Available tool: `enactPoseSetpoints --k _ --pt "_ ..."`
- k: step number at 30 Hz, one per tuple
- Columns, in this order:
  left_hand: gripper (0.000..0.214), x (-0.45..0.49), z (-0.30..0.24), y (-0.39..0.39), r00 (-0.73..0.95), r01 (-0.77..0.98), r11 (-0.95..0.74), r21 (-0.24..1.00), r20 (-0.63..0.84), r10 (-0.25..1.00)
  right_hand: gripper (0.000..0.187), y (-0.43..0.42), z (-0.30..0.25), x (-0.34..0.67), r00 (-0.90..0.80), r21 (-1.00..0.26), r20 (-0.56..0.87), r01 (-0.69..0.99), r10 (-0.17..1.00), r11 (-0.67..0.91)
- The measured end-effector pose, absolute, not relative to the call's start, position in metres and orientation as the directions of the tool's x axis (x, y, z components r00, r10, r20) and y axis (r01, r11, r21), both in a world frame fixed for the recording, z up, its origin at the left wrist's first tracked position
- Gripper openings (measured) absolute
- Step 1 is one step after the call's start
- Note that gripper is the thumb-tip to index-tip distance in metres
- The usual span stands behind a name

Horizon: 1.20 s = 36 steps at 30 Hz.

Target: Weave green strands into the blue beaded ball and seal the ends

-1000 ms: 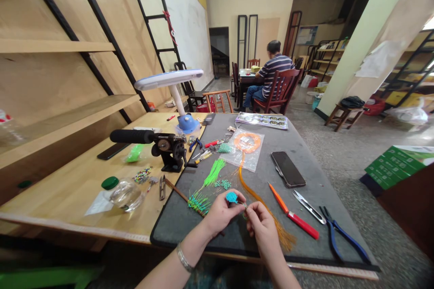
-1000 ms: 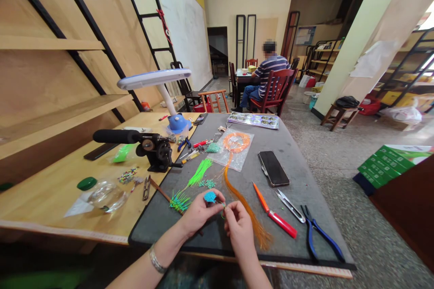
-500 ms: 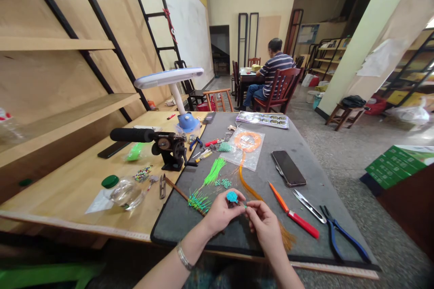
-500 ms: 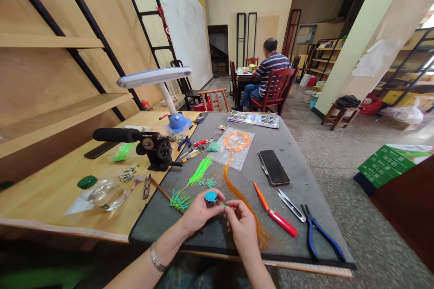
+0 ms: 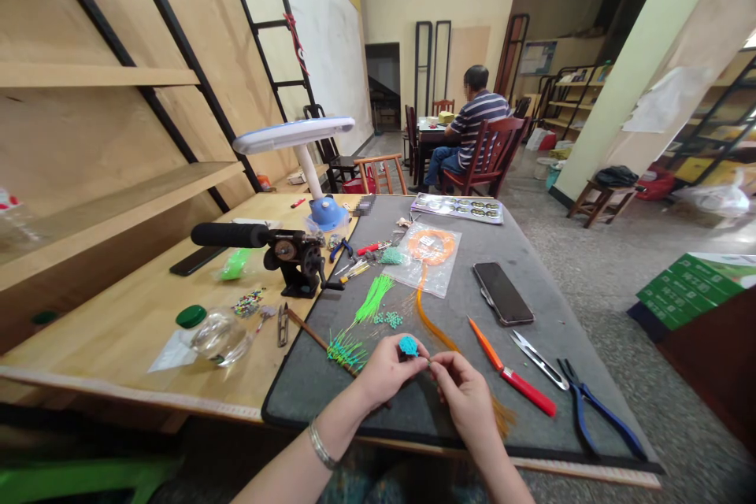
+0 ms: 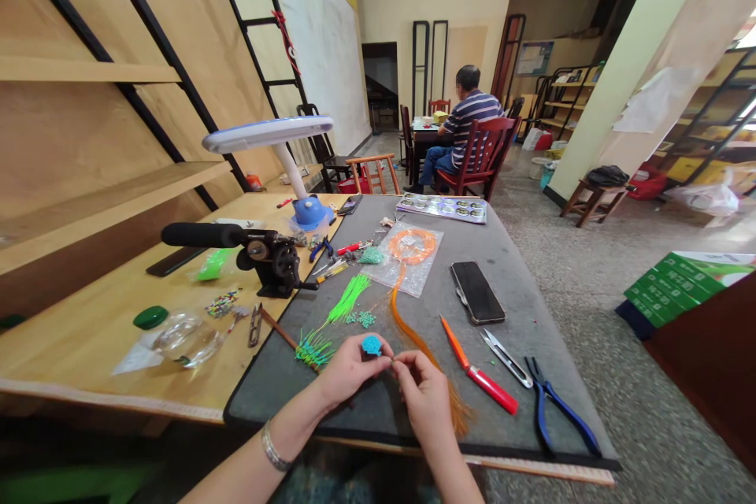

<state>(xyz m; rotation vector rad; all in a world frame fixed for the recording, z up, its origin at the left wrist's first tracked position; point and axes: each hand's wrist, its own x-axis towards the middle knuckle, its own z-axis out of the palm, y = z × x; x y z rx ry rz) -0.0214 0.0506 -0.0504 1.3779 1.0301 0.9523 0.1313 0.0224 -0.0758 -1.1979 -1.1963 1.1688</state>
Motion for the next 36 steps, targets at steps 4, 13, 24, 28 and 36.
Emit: enactPoseSetpoints --k 4,13,24,28,36 --pt "0.019 -0.020 -0.050 0.051 0.305 0.050 -0.039 0.998 0.022 0.952 0.031 0.022 -0.075 0.132 0.038 -0.989 0.109 0.103 0.993 0.104" --pt "0.011 -0.026 -0.042 0.058 0.176 0.187 -0.098 0.977 0.064 0.982 0.025 0.024 -0.074 0.132 0.087 -0.982 0.101 0.170 0.991 0.085" --pt "0.004 -0.032 -0.035 0.064 -0.022 0.315 -0.302 0.900 0.325 0.945 0.036 0.027 -0.073 0.129 0.082 -0.968 -0.235 -0.114 0.969 -0.225" --pt "0.014 -0.030 -0.025 0.046 0.067 0.356 -0.415 0.838 0.420 0.905 0.039 0.028 -0.068 0.130 0.083 -0.943 -0.274 -0.221 0.958 -0.250" --pt "0.032 -0.016 -0.038 0.036 0.349 0.414 -0.488 0.768 0.361 0.865 0.048 0.026 -0.066 0.127 0.005 -0.921 -0.289 -0.274 0.957 -0.277"
